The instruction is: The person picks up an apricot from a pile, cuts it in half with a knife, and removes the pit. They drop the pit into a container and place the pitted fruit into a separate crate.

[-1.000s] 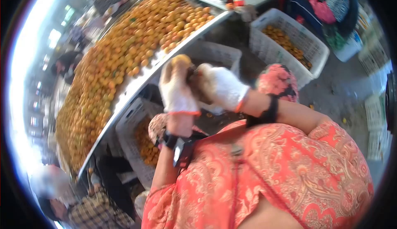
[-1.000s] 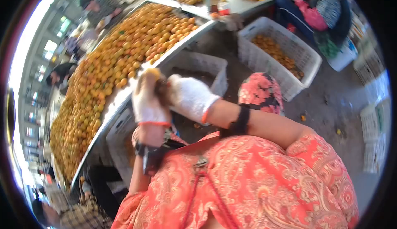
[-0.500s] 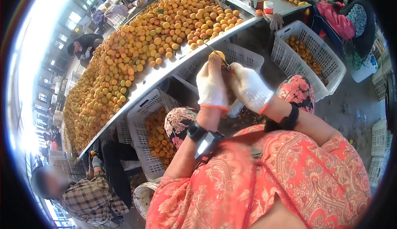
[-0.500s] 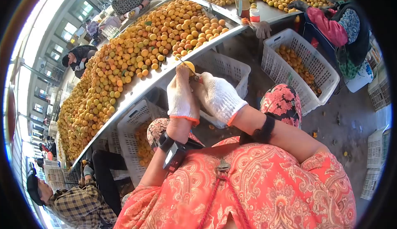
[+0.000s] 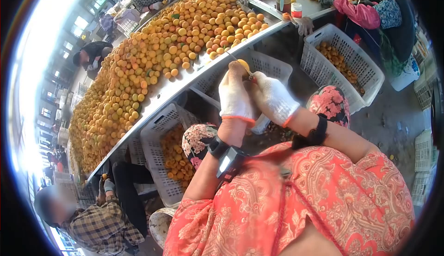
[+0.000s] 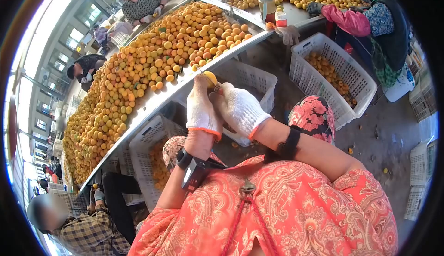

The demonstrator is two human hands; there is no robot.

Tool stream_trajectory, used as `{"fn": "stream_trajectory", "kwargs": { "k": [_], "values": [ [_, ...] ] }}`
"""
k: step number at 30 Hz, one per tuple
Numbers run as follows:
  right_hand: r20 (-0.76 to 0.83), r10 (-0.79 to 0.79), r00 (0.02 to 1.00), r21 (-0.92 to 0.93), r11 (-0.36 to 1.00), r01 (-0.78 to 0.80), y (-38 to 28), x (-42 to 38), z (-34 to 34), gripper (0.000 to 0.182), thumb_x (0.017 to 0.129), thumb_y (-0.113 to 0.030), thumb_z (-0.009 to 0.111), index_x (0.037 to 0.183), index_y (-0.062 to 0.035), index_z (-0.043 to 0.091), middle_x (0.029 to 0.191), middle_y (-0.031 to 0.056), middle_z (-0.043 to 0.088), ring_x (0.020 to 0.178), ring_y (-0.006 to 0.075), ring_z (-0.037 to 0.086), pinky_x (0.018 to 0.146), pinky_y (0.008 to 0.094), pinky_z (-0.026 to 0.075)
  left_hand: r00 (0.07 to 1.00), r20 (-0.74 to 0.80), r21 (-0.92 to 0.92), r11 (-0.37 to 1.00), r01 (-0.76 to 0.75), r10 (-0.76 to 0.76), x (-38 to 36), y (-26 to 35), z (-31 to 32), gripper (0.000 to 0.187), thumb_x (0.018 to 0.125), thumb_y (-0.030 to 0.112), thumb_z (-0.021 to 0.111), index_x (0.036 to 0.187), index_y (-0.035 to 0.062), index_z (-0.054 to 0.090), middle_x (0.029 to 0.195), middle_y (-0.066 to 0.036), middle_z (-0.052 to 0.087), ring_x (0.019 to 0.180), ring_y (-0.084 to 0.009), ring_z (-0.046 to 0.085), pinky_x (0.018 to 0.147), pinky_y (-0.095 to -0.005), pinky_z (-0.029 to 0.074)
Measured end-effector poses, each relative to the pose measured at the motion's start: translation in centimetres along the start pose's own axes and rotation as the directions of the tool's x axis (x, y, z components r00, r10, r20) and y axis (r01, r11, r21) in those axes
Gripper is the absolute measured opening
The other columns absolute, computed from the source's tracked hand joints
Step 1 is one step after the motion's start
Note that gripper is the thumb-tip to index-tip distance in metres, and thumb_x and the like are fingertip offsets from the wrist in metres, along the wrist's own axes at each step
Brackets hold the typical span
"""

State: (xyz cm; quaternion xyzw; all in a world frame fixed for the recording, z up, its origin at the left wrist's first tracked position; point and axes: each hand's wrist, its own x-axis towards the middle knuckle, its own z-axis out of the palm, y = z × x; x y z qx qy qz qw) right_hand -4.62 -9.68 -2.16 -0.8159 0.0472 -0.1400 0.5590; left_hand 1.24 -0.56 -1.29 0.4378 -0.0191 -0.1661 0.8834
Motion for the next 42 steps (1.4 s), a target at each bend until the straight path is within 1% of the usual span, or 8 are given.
{"fn": "stream_trajectory", "kwargs": {
  "k": [7, 13, 17, 21, 23, 30, 39, 42],
  "values": [
    [0.123, 0.012, 0.992, -0.014, 1.0, -0.01, -1.9, -0.3, -2.3, 0.029, 0.1, -0.021, 0.05, 0.114, 0.0031, 0.06, 0.09, 0.0199, 0.07, 0.084, 0.0265, 0.07, 0.073, 0.0366, 0.054, 0.988, -0.001, -0.042, 0.987, 0.153, -0.153, -1.5, 1.2, 0.4, 0.034, 0.097, 0.036, 0.061, 0.108, 0.0043, 0.06, 0.095, -0.008, 0.061, 0.083, -0.0198, 0.06, 0.075, -0.0332, 0.052],
    [0.227, 0.072, 0.971, 0.186, 0.976, -0.116, -4.4, -2.1, -3.1, 0.026, 0.1, -0.019, 0.053, 0.109, 0.0042, 0.06, 0.086, 0.017, 0.067, 0.082, 0.0175, 0.065, 0.074, 0.0346, 0.051, 0.998, -0.055, -0.005, 1.0, 0.011, -0.012, 1.2, 0.2, -2.5, 0.036, 0.099, 0.038, 0.058, 0.108, 0.0038, 0.061, 0.097, -0.007, 0.064, 0.085, -0.0179, 0.061, 0.077, -0.0324, 0.052],
    [-0.202, -0.179, 0.963, 0.139, 0.968, 0.209, -3.5, -1.6, -3.6, 0.022, 0.098, -0.02, 0.057, 0.1, 0.0021, 0.061, 0.081, 0.018, 0.065, 0.08, 0.0201, 0.067, 0.067, 0.0374, 0.049, 1.0, 0.024, 0.146, 0.989, -0.013, 0.01, -1.1, 1.4, -1.6, 0.038, 0.101, 0.042, 0.055, 0.097, 0.0052, 0.062, 0.075, -0.003, 0.062, 0.063, -0.0115, 0.056, 0.059, -0.0244, 0.044],
    [-0.318, -0.274, 0.908, -0.081, 0.962, 0.262, -4.6, -0.5, -4.0, 0.027, 0.095, -0.03, 0.062, 0.095, -0.0033, 0.062, 0.082, 0.02, 0.066, 0.078, 0.0386, 0.065, 0.067, 0.041, 0.05, 0.935, 0.354, 0.366, 0.916, -0.166, 0.027, -3.2, 1.0, -0.1, 0.032, 0.104, 0.034, 0.051, 0.105, 0.0051, 0.063, 0.078, 0.002, 0.059, 0.066, -0.0064, 0.053, 0.059, -0.0205, 0.041],
    [-0.264, -0.167, 0.95, -0.009, 0.985, 0.171, -4.7, -0.1, -3.8, 0.034, 0.094, -0.038, 0.062, 0.094, -0.0041, 0.064, 0.082, 0.0199, 0.067, 0.08, 0.0377, 0.066, 0.068, 0.0412, 0.05, 0.97, 0.231, 0.497, 0.866, -0.051, -0.075, -3.7, 1.4, 0.8, 0.03, 0.104, 0.033, 0.05, 0.104, 0.0054, 0.063, 0.08, 0.003, 0.058, 0.068, -0.0051, 0.051, 0.061, -0.019, 0.039],
    [-0.21, 0.011, 0.978, 0.122, 0.992, 0.015, -3.6, 1.2, -3.5, 0.047, 0.089, -0.048, 0.065, 0.096, -0.0011, 0.067, 0.085, 0.0193, 0.068, 0.083, 0.0335, 0.068, 0.073, 0.0396, 0.051, 0.971, 0.239, 0.461, 0.876, -0.14, 0.029, -3.9, 0.2, 0.6, 0.029, 0.102, 0.033, 0.053, 0.102, 0.0055, 0.063, 0.083, 0.003, 0.057, 0.067, -0.0035, 0.048, 0.058, -0.0185, 0.038],
    [-0.284, -0.045, 0.958, -0.031, 0.999, 0.038, -3.6, 1.2, -3.8, 0.041, 0.089, -0.043, 0.064, 0.093, -0.0022, 0.068, 0.086, 0.0227, 0.068, 0.087, 0.0392, 0.067, 0.073, 0.0445, 0.051, 0.98, 0.067, 0.235, 0.957, 0.168, -0.188, -3.1, 0.2, 1.5, 0.026, 0.101, 0.036, 0.056, 0.099, 0.0108, 0.062, 0.071, 0.007, 0.055, 0.048, -0.004, 0.044, 0.043, -0.0202, 0.028],
    [-0.265, -0.112, 0.958, -0.138, 0.987, 0.078, -4.3, 1.5, -3.8, 0.03, 0.088, -0.034, 0.063, 0.091, -0.0039, 0.067, 0.08, 0.022, 0.066, 0.082, 0.0405, 0.066, 0.071, 0.048, 0.051, 0.942, 0.196, 0.139, 0.959, 0.248, -0.272, -2.0, -0.6, 0.7, 0.032, 0.1, 0.039, 0.055, 0.112, 0.0096, 0.062, 0.087, 0.002, 0.064, 0.066, -0.009, 0.059, 0.054, -0.0221, 0.044]
  ]
}}
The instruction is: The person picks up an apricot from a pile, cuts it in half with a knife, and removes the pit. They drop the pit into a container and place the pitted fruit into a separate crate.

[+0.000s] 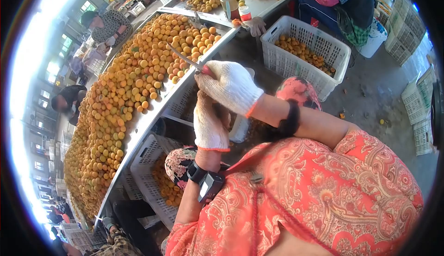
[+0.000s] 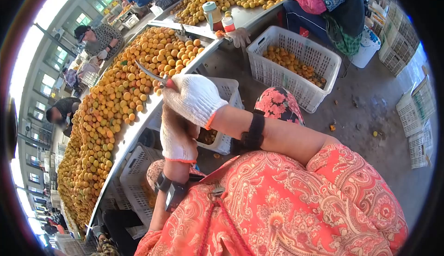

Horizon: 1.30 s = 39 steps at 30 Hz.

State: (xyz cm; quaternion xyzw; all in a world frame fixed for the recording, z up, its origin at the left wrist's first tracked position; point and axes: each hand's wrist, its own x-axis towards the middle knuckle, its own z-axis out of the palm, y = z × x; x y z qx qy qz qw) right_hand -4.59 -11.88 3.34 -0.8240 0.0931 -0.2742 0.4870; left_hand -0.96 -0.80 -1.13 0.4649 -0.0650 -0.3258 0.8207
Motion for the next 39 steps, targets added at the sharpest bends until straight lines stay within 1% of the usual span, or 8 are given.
{"fn": "stream_trajectory", "kwargs": {
  "k": [5, 10, 18, 20, 24, 29, 31, 39],
  "values": [
    [-0.072, -0.09, 0.993, -0.047, 0.995, 0.087, -0.2, -0.4, 1.0, 0.024, 0.088, -0.029, 0.061, 0.087, -0.0055, 0.065, 0.077, 0.0208, 0.066, 0.078, 0.0404, 0.066, 0.069, 0.0483, 0.052, 0.982, -0.177, -0.275, 0.961, 0.02, -0.071, -1.6, 1.6, 4.5, 0.047, 0.102, 0.044, 0.045, 0.135, 0.0108, 0.052, 0.132, -0.005, 0.058, 0.125, -0.0216, 0.054, 0.107, -0.0376, 0.044],
    [-0.103, -0.21, 0.972, -0.159, 0.968, 0.192, 0.7, -0.7, 1.9, 0.021, 0.086, -0.027, 0.063, 0.082, -0.0071, 0.064, 0.077, 0.0183, 0.066, 0.075, 0.0384, 0.067, 0.066, 0.0475, 0.052, 0.994, 0.036, -0.393, 0.913, 0.108, -0.102, -0.6, 0.8, 3.0, 0.05, 0.097, 0.051, 0.05, 0.131, 0.0138, 0.055, 0.128, -0.004, 0.06, 0.119, -0.0225, 0.058, 0.103, -0.0381, 0.046],
    [0.015, -0.333, 0.943, -0.224, 0.918, 0.327, 2.2, -1.2, 2.5, 0.016, 0.08, -0.022, 0.068, 0.083, -0.0061, 0.065, 0.076, 0.0168, 0.066, 0.073, 0.036, 0.067, 0.066, 0.0425, 0.053, 0.946, -0.103, -0.388, 0.888, 0.246, -0.307, -2.4, 0.2, 2.2, 0.056, 0.094, 0.061, 0.052, 0.128, 0.0175, 0.056, 0.124, 0.0, 0.062, 0.115, -0.022, 0.061, 0.096, -0.0398, 0.051],
    [-0.024, -0.331, 0.943, -0.161, 0.933, 0.323, 2.6, -0.7, 2.5, 0.019, 0.081, -0.023, 0.07, 0.083, -0.005, 0.066, 0.075, 0.017, 0.066, 0.073, 0.036, 0.067, 0.065, 0.0418, 0.053, 0.94, -0.193, -0.216, 0.947, 0.239, -0.281, -1.1, 0.1, 2.1, 0.061, 0.091, 0.071, 0.046, 0.126, 0.0218, 0.057, 0.11, 0.003, 0.065, 0.093, -0.0191, 0.064, 0.065, -0.0303, 0.05],
    [-0.003, -0.181, 0.983, -0.145, 0.973, 0.179, 3.4, 0.0, 1.7, 0.027, 0.088, -0.027, 0.069, 0.087, -0.0007, 0.066, 0.075, 0.0182, 0.067, 0.073, 0.0364, 0.067, 0.062, 0.0403, 0.052, 0.981, -0.032, -0.161, 0.97, 0.184, -0.191, -0.9, 0.1, -0.1, 0.039, 0.098, 0.049, 0.053, 0.108, 0.0125, 0.058, 0.089, -0.003, 0.062, 0.062, -0.0126, 0.053, 0.054, -0.0279, 0.036],
    [-0.042, -0.196, 0.98, 0.035, 0.98, 0.198, 5.6, 0.7, 2.3, 0.025, 0.096, -0.025, 0.064, 0.096, 0.0003, 0.063, 0.075, 0.0175, 0.066, 0.069, 0.032, 0.068, 0.06, 0.0377, 0.05, 0.987, 0.161, 0.016, 1.0, -0.01, 0.008, -1.2, 0.1, -1.5, 0.025, 0.101, 0.02, 0.049, 0.116, 0.0019, 0.058, 0.094, -0.008, 0.062, 0.073, -0.0172, 0.057, 0.064, -0.031, 0.047],
    [-0.019, -0.27, 0.963, 0.074, 0.96, 0.271, 5.1, 0.9, 2.3, 0.023, 0.098, -0.022, 0.062, 0.1, 0.0008, 0.061, 0.076, 0.0182, 0.065, 0.069, 0.0314, 0.066, 0.06, 0.037, 0.049, 0.959, 0.233, 0.463, 0.849, -0.253, 0.16, -1.3, 0.7, -2.1, 0.027, 0.096, 0.014, 0.055, 0.118, -0.0026, 0.056, 0.093, -0.01, 0.062, 0.074, -0.0183, 0.058, 0.068, -0.032, 0.049],
    [0.071, -0.246, 0.967, 0.176, 0.957, 0.231, 2.5, -1.8, -1.2, 0.014, 0.094, -0.012, 0.061, 0.092, -0.0005, 0.056, 0.072, 0.0179, 0.064, 0.071, 0.0327, 0.067, 0.059, 0.039, 0.049, 0.964, 0.099, -0.033, 0.969, -0.244, 0.246, -1.1, 1.6, -4.2, 0.033, 0.088, 0.004, 0.064, 0.12, -0.0017, 0.057, 0.097, -0.014, 0.064, 0.077, -0.0207, 0.063, 0.067, -0.0321, 0.054]
  ]
}}
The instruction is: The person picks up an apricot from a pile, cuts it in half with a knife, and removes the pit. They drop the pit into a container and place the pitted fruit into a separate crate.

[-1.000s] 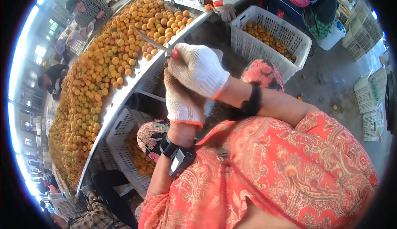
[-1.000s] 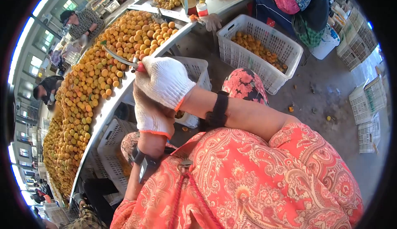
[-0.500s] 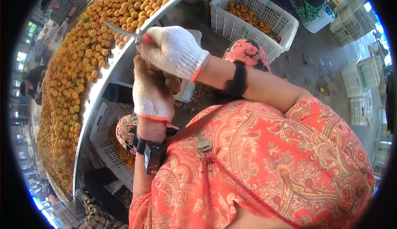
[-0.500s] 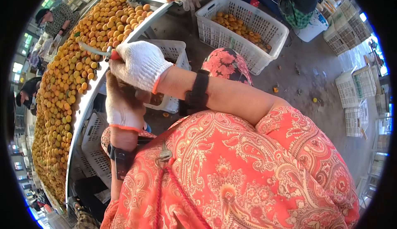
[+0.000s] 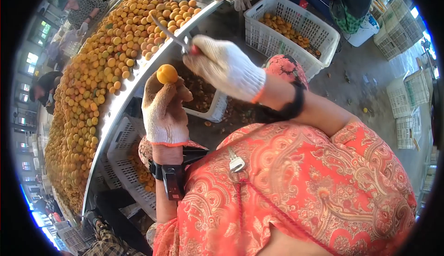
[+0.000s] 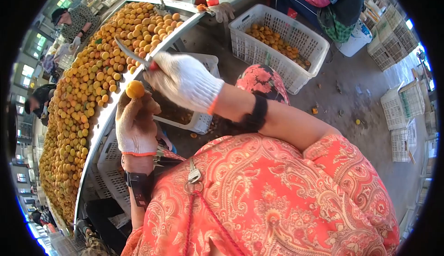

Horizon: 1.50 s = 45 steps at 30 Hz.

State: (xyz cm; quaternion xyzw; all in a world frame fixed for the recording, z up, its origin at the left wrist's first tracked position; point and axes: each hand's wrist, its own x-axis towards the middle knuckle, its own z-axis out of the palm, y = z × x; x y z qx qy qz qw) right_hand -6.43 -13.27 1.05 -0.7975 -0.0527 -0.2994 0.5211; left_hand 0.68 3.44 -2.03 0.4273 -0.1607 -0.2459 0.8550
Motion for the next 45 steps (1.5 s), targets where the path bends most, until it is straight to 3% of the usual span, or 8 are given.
{"fn": "stream_trajectory", "kwargs": {
  "k": [1, 2, 7, 21, 26, 30, 40, 45],
  "values": [
    [0.067, 0.039, 0.997, -0.108, 0.994, -0.031, -0.1, -0.7, -0.2, 0.015, 0.094, -0.014, 0.063, 0.091, -0.0013, 0.056, 0.074, 0.0196, 0.063, 0.073, 0.0346, 0.067, 0.059, 0.0392, 0.05, 0.999, 0.024, -0.02, 1.0, -0.023, 0.023, 0.0, 0.2, -0.2, 0.034, 0.088, 0.004, 0.064, 0.12, -0.0014, 0.057, 0.098, -0.014, 0.065, 0.078, -0.0212, 0.063, 0.067, -0.0324, 0.054],
    [0.119, 0.094, 0.988, -0.009, 0.996, -0.094, -0.8, -1.3, -0.1, 0.017, 0.093, -0.016, 0.065, 0.093, -0.0013, 0.056, 0.076, 0.0222, 0.062, 0.074, 0.0381, 0.067, 0.06, 0.0403, 0.05, 0.998, 0.048, -0.042, 0.998, -0.044, 0.046, 0.0, 0.4, -0.3, 0.034, 0.088, 0.004, 0.065, 0.12, -0.0011, 0.057, 0.099, -0.014, 0.065, 0.079, -0.0216, 0.064, 0.067, -0.0327, 0.055],
    [0.239, 0.119, 0.964, -0.089, 0.991, -0.1, -0.8, -2.5, 0.5, 0.025, 0.094, -0.024, 0.063, 0.097, 0.0006, 0.059, 0.079, 0.0244, 0.064, 0.078, 0.0408, 0.066, 0.065, 0.0433, 0.05, 0.993, -0.087, -0.095, 0.991, -0.09, 0.082, -0.3, 0.5, 1.1, 0.033, 0.087, -0.001, 0.062, 0.12, -0.0006, 0.057, 0.107, -0.013, 0.064, 0.089, -0.0245, 0.065, 0.072, -0.0387, 0.059],
    [0.353, 0.2, 0.914, -0.043, 0.979, -0.198, 0.0, -2.1, 0.6, 0.03, 0.096, -0.028, 0.061, 0.099, 0.0018, 0.061, 0.087, 0.0244, 0.066, 0.086, 0.0403, 0.066, 0.071, 0.042, 0.05, 0.994, -0.091, -0.106, 0.992, -0.073, 0.063, -0.5, 1.0, 1.6, 0.031, 0.086, -0.001, 0.064, 0.116, -0.0006, 0.057, 0.099, -0.013, 0.063, 0.085, -0.0217, 0.063, 0.075, -0.0344, 0.055],
    [0.451, 0.288, 0.845, 0.06, 0.935, -0.35, -0.5, -2.1, 0.5, 0.032, 0.098, -0.03, 0.059, 0.098, 0.0011, 0.061, 0.085, 0.0197, 0.066, 0.079, 0.0257, 0.064, 0.073, 0.0382, 0.048, 0.992, -0.083, -0.046, 0.994, -0.102, 0.098, -0.5, 0.7, 1.0, 0.033, 0.085, 0.002, 0.066, 0.117, -0.0003, 0.057, 0.1, -0.012, 0.063, 0.089, -0.0213, 0.062, 0.081, -0.0337, 0.052],
    [0.475, 0.27, 0.838, 0.161, 0.909, -0.385, 1.2, -2.8, 1.5, 0.033, 0.1, -0.032, 0.057, 0.098, 0.001, 0.061, 0.085, 0.019, 0.066, 0.078, 0.021, 0.061, 0.073, 0.0376, 0.048, 0.991, -0.045, -0.02, 0.992, -0.126, 0.125, -0.6, 0.8, 1.4, 0.034, 0.085, 0.005, 0.067, 0.118, 0.0, 0.057, 0.102, -0.011, 0.063, 0.089, -0.0199, 0.06, 0.084, -0.0321, 0.049],
    [0.399, 0.208, 0.893, 0.061, 0.966, -0.252, 0.7, -2.6, 1.2, 0.033, 0.098, -0.031, 0.059, 0.096, 0.001, 0.056, 0.086, 0.0247, 0.065, 0.085, 0.0407, 0.064, 0.071, 0.0436, 0.049, 0.986, -0.114, -0.066, 0.989, -0.132, 0.124, -0.3, 1.8, 3.0, 0.033, 0.088, 0.001, 0.063, 0.12, -0.0016, 0.057, 0.099, -0.011, 0.062, 0.083, -0.0177, 0.061, 0.075, -0.0287, 0.052],
    [0.257, 0.117, 0.959, -0.045, 0.993, -0.109, -0.9, -2.4, 0.9, 0.03, 0.096, -0.028, 0.06, 0.093, 0.0003, 0.052, 0.082, 0.0243, 0.065, 0.079, 0.0433, 0.064, 0.063, 0.0461, 0.05, 0.987, 0.016, 0.092, 0.982, -0.163, 0.162, -0.1, 2.0, 2.3, 0.034, 0.09, 0.006, 0.066, 0.122, -0.0006, 0.057, 0.099, -0.008, 0.063, 0.08, -0.0155, 0.061, 0.074, -0.0272, 0.052]
  ]
}}
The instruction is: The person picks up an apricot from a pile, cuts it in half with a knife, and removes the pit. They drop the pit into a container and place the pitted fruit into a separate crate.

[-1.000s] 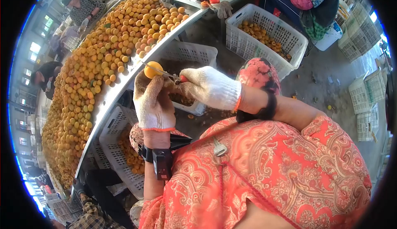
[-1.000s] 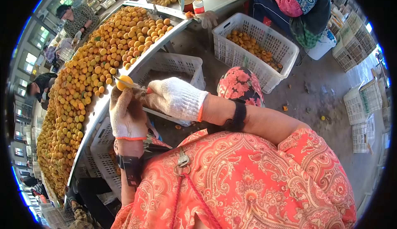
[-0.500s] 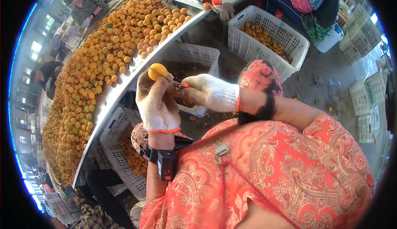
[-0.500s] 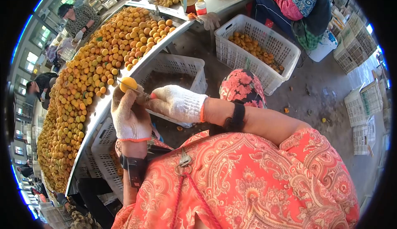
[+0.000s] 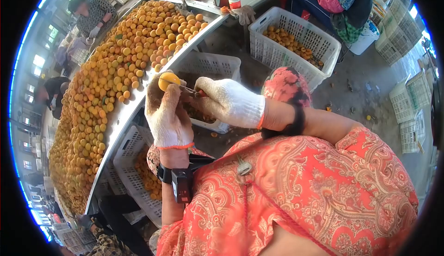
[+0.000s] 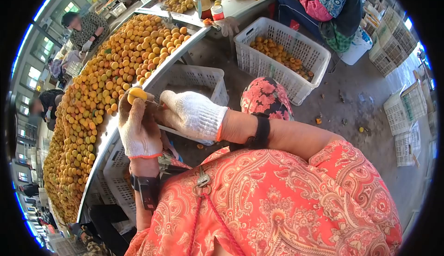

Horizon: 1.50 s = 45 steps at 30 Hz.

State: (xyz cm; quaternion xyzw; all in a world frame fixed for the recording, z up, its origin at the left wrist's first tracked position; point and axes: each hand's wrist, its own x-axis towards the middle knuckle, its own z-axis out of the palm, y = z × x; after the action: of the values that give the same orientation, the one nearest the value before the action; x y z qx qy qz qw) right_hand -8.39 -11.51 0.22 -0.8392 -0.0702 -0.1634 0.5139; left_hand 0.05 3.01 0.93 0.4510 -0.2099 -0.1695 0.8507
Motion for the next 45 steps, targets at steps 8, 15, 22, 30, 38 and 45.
{"fn": "stream_trajectory", "kwargs": {
  "k": [8, 15, 22, 30, 38, 45],
  "values": [
    [-0.065, -0.019, 0.998, -0.187, 0.982, 0.006, -0.2, -0.1, 0.7, 0.029, 0.096, -0.028, 0.06, 0.095, -0.0001, 0.053, 0.075, 0.0233, 0.064, 0.071, 0.0416, 0.066, 0.058, 0.0471, 0.051, 0.998, -0.06, -0.064, 0.998, -0.019, 0.015, -0.4, -0.2, 0.8, 0.031, 0.091, 0.011, 0.068, 0.119, 0.0009, 0.059, 0.104, -0.009, 0.065, 0.09, -0.0189, 0.062, 0.08, -0.0305, 0.052],
    [-0.1, 0.092, 0.991, -0.283, 0.952, -0.117, 0.6, 0.0, 1.8, 0.025, 0.096, -0.024, 0.057, 0.104, -0.0012, 0.053, 0.083, 0.0246, 0.065, 0.077, 0.043, 0.065, 0.063, 0.0496, 0.051, 0.979, -0.043, -0.318, 0.932, 0.175, -0.199, -0.4, -2.6, 0.6, 0.045, 0.092, 0.038, 0.07, 0.117, 0.001, 0.061, 0.108, -0.013, 0.064, 0.102, -0.0258, 0.061, 0.094, -0.041, 0.051],
    [-0.129, 0.045, 0.991, -0.352, 0.932, -0.088, 1.2, 0.2, 2.1, 0.024, 0.096, -0.024, 0.056, 0.106, -0.0024, 0.053, 0.08, 0.0224, 0.066, 0.074, 0.0421, 0.065, 0.062, 0.0492, 0.052, 0.962, -0.081, -0.377, 0.902, 0.211, -0.259, -0.5, -2.9, 1.9, 0.058, 0.09, 0.047, 0.068, 0.122, 0.0011, 0.057, 0.114, -0.015, 0.063, 0.108, -0.0267, 0.059, 0.097, -0.0415, 0.05],
    [-0.19, -0.049, 0.98, -0.084, 0.996, 0.034, 0.8, 0.1, 1.0, 0.022, 0.094, -0.021, 0.062, 0.092, 0.0002, 0.055, 0.074, 0.0251, 0.062, 0.074, 0.0456, 0.062, 0.057, 0.0466, 0.049, 0.996, -0.084, -0.056, 0.998, -0.014, 0.01, 0.4, -2.0, 0.0, 0.034, 0.096, 0.022, 0.065, 0.122, 0.0006, 0.056, 0.113, -0.012, 0.064, 0.104, -0.0205, 0.06, 0.094, -0.0366, 0.049],
    [-0.309, 0.156, 0.938, 0.456, 0.89, 0.002, -4.8, 1.3, -3.3, 0.021, 0.092, -0.022, 0.072, 0.091, -0.0015, 0.067, 0.069, -0.0003, 0.06, 0.065, 0.0032, 0.053, 0.054, 0.0219, 0.044, 0.989, 0.084, -0.192, 0.972, 0.138, -0.124, -1.3, -1.8, 1.2, 0.036, 0.091, 0.004, 0.065, 0.126, -0.0017, 0.056, 0.106, -0.015, 0.066, 0.086, -0.0228, 0.066, 0.07, -0.0296, 0.056],
    [-0.469, 0.061, 0.881, 0.696, 0.64, 0.326, -5.8, 2.2, -3.6, 0.022, 0.09, -0.021, 0.075, 0.078, -0.0073, 0.062, 0.062, -0.0061, 0.053, 0.055, 0.0002, 0.048, 0.046, 0.0192, 0.035, 0.963, 0.106, -0.027, 0.967, 0.252, -0.248, -2.1, -1.9, 2.2, 0.035, 0.091, 0.015, 0.068, 0.119, -0.0002, 0.055, 0.095, -0.012, 0.065, 0.073, -0.0177, 0.062, 0.063, -0.0276, 0.051]
  ]
}}
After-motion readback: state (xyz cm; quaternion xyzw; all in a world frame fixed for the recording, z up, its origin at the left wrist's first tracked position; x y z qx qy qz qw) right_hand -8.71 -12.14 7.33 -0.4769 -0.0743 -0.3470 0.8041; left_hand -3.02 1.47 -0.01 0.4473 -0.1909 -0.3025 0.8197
